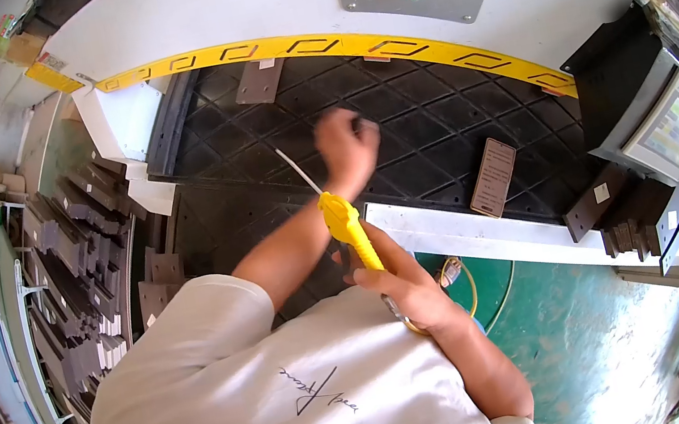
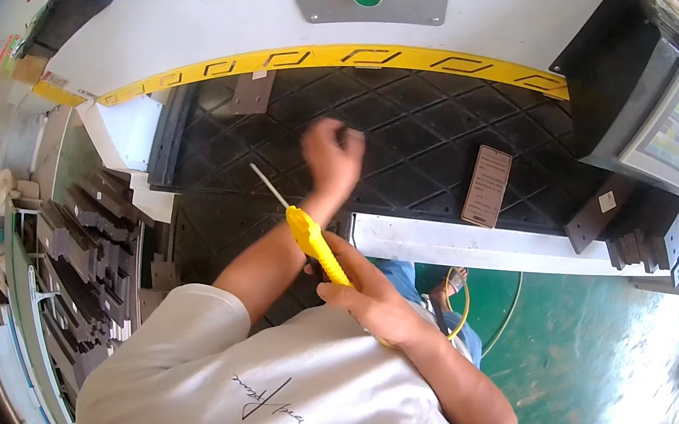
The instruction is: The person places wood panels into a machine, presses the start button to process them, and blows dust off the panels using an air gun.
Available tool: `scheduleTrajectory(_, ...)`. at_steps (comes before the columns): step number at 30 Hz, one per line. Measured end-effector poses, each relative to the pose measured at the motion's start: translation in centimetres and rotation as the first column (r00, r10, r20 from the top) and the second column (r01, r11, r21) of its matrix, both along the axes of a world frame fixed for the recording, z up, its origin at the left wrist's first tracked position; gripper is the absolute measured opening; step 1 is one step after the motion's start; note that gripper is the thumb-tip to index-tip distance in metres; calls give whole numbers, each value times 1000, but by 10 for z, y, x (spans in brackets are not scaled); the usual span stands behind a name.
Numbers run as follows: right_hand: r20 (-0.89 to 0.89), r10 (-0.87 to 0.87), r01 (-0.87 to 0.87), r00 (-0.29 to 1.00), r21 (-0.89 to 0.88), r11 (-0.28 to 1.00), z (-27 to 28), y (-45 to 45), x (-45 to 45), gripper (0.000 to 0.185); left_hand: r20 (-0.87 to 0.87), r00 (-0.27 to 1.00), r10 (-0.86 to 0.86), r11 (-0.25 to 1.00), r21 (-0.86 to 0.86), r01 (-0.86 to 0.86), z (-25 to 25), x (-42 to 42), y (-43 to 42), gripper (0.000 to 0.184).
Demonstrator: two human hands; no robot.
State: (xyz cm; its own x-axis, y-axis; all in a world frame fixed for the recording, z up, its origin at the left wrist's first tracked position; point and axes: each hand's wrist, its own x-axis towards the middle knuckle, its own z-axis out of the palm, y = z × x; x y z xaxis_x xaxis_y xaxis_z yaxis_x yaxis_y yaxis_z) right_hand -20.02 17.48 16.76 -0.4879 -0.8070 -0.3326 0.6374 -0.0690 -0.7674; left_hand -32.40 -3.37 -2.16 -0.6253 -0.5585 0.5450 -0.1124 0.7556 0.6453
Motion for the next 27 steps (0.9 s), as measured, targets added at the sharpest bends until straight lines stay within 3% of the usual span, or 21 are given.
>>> scheduleTrajectory(1,60,12,-9,998,-43,999,2,8,0,71,6,980,-200,979,-34,200,7,4,41,29)
scheduleTrajectory(2,123,29,-19,992,-82,996,3,16,1,72,92,870,-484,862,220,457,6,4,73,27)
scheduleTrajectory(4,102,82,-72,991,-99,992,2,30,0,69,182,755,-630,768,292,570,-3,4,128,33)
scheduleTrajectory(5,90,107,-97,990,-110,989,2,36,0,68,249,658,-711,686,453,569,-3,-1,143,36)
scheduleTrajectory(7,56,118,-112,991,-98,989,-2,48,4,65,342,660,-668,738,189,648,-3,-9,157,39)
scheduleTrajectory(10,-4,110,-110,994,-102,989,-4,64,9,64,412,692,-592,774,53,631,-5,-26,167,40)
scheduleTrajectory(13,-41,77,-81,996,-103,991,-2,66,14,66,568,588,-576,806,274,524,-1,-46,174,41)
scheduleTrajectory(17,-73,156,-160,985,-61,985,1,72,15,68,513,676,-528,849,328,414,-12,-59,178,41)
scheduleTrajectory(23,-54,114,-118,992,-85,989,-4,78,23,70,524,613,-591,807,405,431,-3,-57,169,37)
scheduleTrajectory(27,-33,103,-106,994,-107,989,-2,81,26,71,520,474,-711,700,460,546,-5,-52,159,40)
